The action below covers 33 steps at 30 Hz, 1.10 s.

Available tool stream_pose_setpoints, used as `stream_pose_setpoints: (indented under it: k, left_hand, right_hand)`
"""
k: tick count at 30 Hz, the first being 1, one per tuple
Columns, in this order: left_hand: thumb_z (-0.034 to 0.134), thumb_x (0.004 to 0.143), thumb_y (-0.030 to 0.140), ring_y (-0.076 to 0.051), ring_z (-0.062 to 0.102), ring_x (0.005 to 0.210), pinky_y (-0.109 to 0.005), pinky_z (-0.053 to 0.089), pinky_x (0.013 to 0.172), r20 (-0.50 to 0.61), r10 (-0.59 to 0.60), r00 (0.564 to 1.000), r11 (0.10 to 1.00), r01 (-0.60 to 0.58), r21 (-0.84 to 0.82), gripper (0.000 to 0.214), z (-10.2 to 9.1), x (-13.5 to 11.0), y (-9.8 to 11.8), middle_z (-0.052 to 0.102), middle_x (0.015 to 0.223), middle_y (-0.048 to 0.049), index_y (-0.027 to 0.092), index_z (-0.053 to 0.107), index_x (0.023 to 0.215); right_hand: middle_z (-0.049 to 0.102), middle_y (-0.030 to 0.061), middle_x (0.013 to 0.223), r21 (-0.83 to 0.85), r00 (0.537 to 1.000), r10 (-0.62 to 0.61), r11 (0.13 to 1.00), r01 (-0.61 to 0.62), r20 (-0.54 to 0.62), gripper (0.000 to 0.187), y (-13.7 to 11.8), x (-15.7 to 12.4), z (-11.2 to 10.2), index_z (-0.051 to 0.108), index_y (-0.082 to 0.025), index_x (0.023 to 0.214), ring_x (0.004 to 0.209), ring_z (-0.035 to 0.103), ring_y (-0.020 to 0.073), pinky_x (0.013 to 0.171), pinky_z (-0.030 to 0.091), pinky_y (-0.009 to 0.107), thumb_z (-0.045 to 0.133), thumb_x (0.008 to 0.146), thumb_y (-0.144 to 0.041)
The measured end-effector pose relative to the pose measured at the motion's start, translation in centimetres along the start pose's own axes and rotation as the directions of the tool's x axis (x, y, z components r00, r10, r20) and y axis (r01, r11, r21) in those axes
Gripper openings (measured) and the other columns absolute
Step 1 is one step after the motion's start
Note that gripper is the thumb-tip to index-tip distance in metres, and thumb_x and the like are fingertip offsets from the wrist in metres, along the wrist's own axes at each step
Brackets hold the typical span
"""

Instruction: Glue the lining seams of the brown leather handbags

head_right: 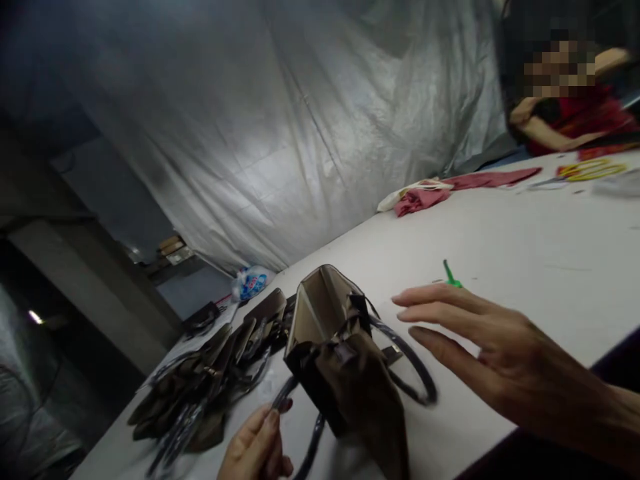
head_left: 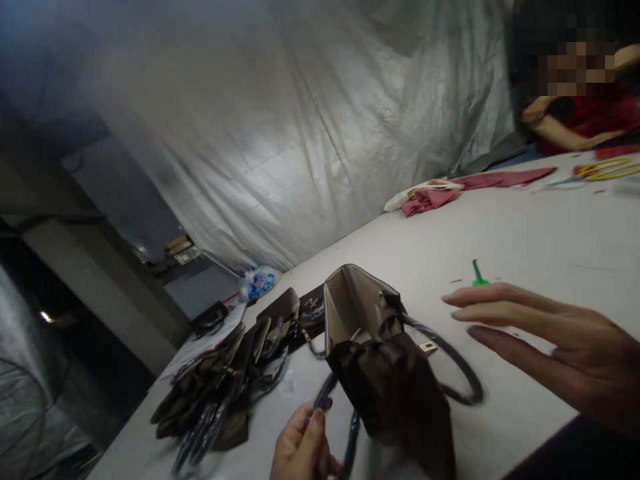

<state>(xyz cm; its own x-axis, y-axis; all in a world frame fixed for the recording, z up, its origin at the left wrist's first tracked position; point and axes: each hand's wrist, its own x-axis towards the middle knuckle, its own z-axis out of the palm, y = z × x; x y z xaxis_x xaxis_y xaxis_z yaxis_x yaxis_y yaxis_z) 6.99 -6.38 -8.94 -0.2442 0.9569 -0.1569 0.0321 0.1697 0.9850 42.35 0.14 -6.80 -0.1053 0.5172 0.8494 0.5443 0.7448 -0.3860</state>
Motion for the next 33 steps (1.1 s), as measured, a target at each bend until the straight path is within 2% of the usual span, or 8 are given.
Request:
stream_pose_setpoints:
  k: [4,8,12,18,23,28,31,33]
  left_hand:
    - [0.064,0.078,0.073,-0.012,0.05,0.051,-0.024,0.044,0.054,-0.121,0.172,0.978,0.942,-0.127,0.31,0.089,-1.2,0.6,-1.1,0.067,0.073,-0.0029,0.01,0.054,0.14]
    - [0.05,0.085,0.074,-0.018,0.062,0.067,-0.031,0.052,0.068,-0.131,0.131,0.983,0.869,-0.05,0.492,0.083,-1.8,0.3,-0.5,0.072,0.104,-0.0107,0.014,0.056,0.141]
    - [0.036,0.091,0.073,-0.02,0.066,0.068,-0.038,0.053,0.082,-0.032,0.134,0.99,0.762,-0.082,0.642,0.081,-2.0,0.7,1.2,0.07,0.117,-0.015,0.013,0.056,0.141]
    - [0.049,0.093,0.06,-0.031,0.059,0.126,-0.038,0.05,0.098,0.062,0.317,0.946,0.708,-0.279,0.648,0.076,0.5,1.2,4.9,0.047,0.154,-0.0188,0.014,0.04,0.153]
    - [0.046,0.097,0.039,-0.027,0.051,0.137,-0.037,0.039,0.115,0.179,0.413,0.893,0.663,-0.429,0.614,0.052,3.9,2.1,5.8,0.054,0.15,-0.0138,0.017,0.053,0.143]
    - [0.041,0.096,0.034,-0.029,0.053,0.136,-0.041,0.039,0.114,0.122,0.432,0.893,0.706,-0.42,0.571,0.052,4.5,4.0,5.1,0.057,0.147,-0.0169,0.013,0.053,0.143]
    - [0.051,0.086,0.031,-0.031,0.057,0.133,-0.039,0.042,0.112,0.135,0.479,0.868,0.674,-0.462,0.576,0.054,4.2,5.0,4.6,0.06,0.145,-0.0174,0.014,0.059,0.136]
    - [0.059,0.075,0.028,-0.033,0.059,0.13,-0.036,0.046,0.11,0.149,0.501,0.853,0.663,-0.489,0.567,0.055,4.1,5.4,4.3,0.065,0.138,-0.0161,0.016,0.065,0.128]
  right_hand:
    - [0.074,0.0025,0.117,0.118,0.999,-0.012,0.993,0.005,0.051,0.02,0.0,3.1,3.3,0.074,-0.031,0.1,0.108,0.071,0.0219,0.091,0.059,0.034,0.056,0.1,-0.041]
    - [0.074,0.0054,0.112,0.197,0.991,0.04,0.978,-0.065,0.127,0.02,0.1,5.8,5.3,0.073,-0.025,0.097,0.102,0.071,0.0218,0.082,0.059,0.033,0.056,0.099,-0.036]
    - [0.071,0.0053,0.103,0.316,0.991,-0.093,0.947,0.058,0.097,0.012,-2.2,4.1,6.9,0.068,-0.023,0.097,0.098,0.07,0.0177,0.083,0.058,0.028,0.056,0.099,-0.024]
    - [0.07,0.0081,0.112,0.23,0.97,-0.113,0.971,0.062,0.213,0.028,-5.4,-0.6,8.6,0.057,-0.026,0.12,0.102,0.072,0.0209,0.083,0.062,0.028,0.059,0.093,-0.021]
    - [0.064,0.0141,0.126,0.196,0.976,0.03,0.978,-0.074,0.216,0.037,-5.2,-3.5,10.7,0.049,-0.023,0.125,0.115,0.068,0.0253,0.095,0.06,0.036,0.058,0.089,-0.02]
    - [0.069,0.0156,0.12,0.173,0.949,0.085,0.975,-0.142,0.303,0.039,-3.7,-5.3,13.6,0.061,-0.019,0.121,0.114,0.068,0.0279,0.101,0.057,0.038,0.053,0.083,-0.016]
    - [0.076,0.0138,0.109,0.176,0.896,0.106,0.964,-0.198,0.432,0.034,-2.8,-4.8,16.2,0.071,-0.02,0.113,0.104,0.073,0.0283,0.096,0.058,0.036,0.051,0.086,-0.018]
    - [0.079,0.0098,0.093,0.092,0.818,0.225,0.943,-0.319,0.529,0.023,-2.3,-3.8,18.0,0.076,-0.022,0.099,0.085,0.076,0.0261,0.075,0.061,0.029,0.057,0.086,-0.02]
